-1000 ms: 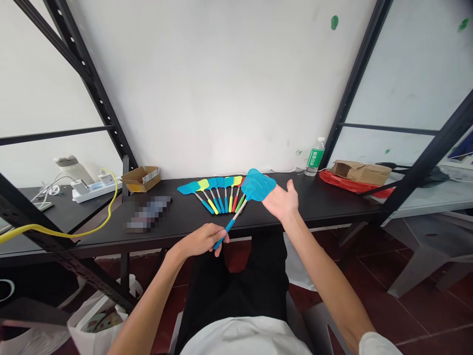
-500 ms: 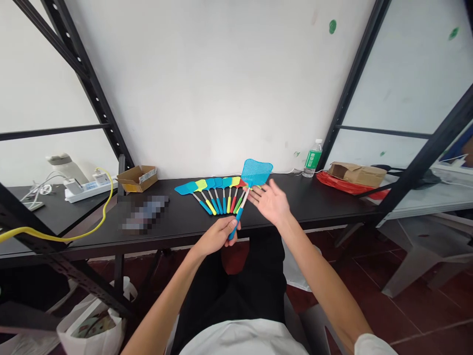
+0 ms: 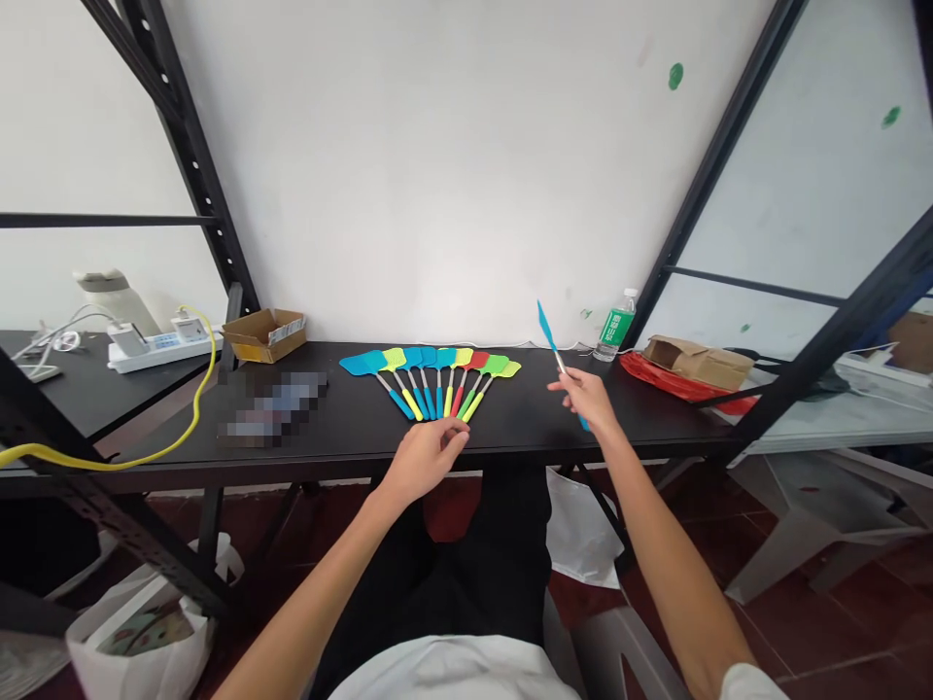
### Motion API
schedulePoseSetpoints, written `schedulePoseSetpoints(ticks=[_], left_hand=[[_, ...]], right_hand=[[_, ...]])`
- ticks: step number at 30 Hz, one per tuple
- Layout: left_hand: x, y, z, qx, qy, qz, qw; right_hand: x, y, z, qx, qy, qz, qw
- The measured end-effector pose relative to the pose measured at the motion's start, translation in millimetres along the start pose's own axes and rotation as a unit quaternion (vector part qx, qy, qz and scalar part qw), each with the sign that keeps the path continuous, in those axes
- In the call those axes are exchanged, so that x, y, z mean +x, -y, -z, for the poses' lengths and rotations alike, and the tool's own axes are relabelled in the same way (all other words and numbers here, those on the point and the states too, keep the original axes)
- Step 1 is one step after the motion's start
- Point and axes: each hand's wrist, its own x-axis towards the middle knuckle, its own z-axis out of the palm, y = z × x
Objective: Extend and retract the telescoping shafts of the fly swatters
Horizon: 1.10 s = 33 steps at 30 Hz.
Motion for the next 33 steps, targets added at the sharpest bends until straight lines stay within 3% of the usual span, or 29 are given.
schedulePoseSetpoints(ticks=[2, 4, 6, 9, 15, 25, 29, 31, 33], left_hand=[[-4, 7, 8.8, 0.074, -0.041, -0.003, 0.996], [-5, 14, 14.0, 0.150, -0.073, -0.016, 0.986], [-6, 22, 15.5, 0.226, -0.103, -0.027, 0.968], [-5, 38, 13.1, 0.314, -0.137, -0.033, 0.939], [-5, 62, 4.2, 0.379, -0.135, -0.019, 0.915], [-5, 61, -0.3, 0.390, -0.135, -0.013, 0.911], [-6, 63, -1.9, 0.389, -0.145, -0.015, 0.910], [-7, 63, -3.0, 0.387, -0.148, -0.017, 0.910], [-9, 63, -4.1, 0.390, -0.152, -0.016, 0.908]], right_hand=[[15, -16, 26, -0.230, -0.035, -0.042, 0.972], [23, -27, 43, -0.402, -0.080, -0.088, 0.908], [27, -33, 51, -0.482, -0.070, -0.103, 0.867], [29, -40, 53, -0.520, -0.052, -0.117, 0.845], [28, -46, 44, -0.520, -0.051, -0.142, 0.841], [26, -42, 28, -0.506, -0.068, -0.135, 0.849], [21, -32, 20, -0.519, -0.100, -0.062, 0.846], [17, -21, 6, -0.518, -0.113, -0.004, 0.848], [12, -5, -15, -0.488, -0.089, 0.042, 0.868]])
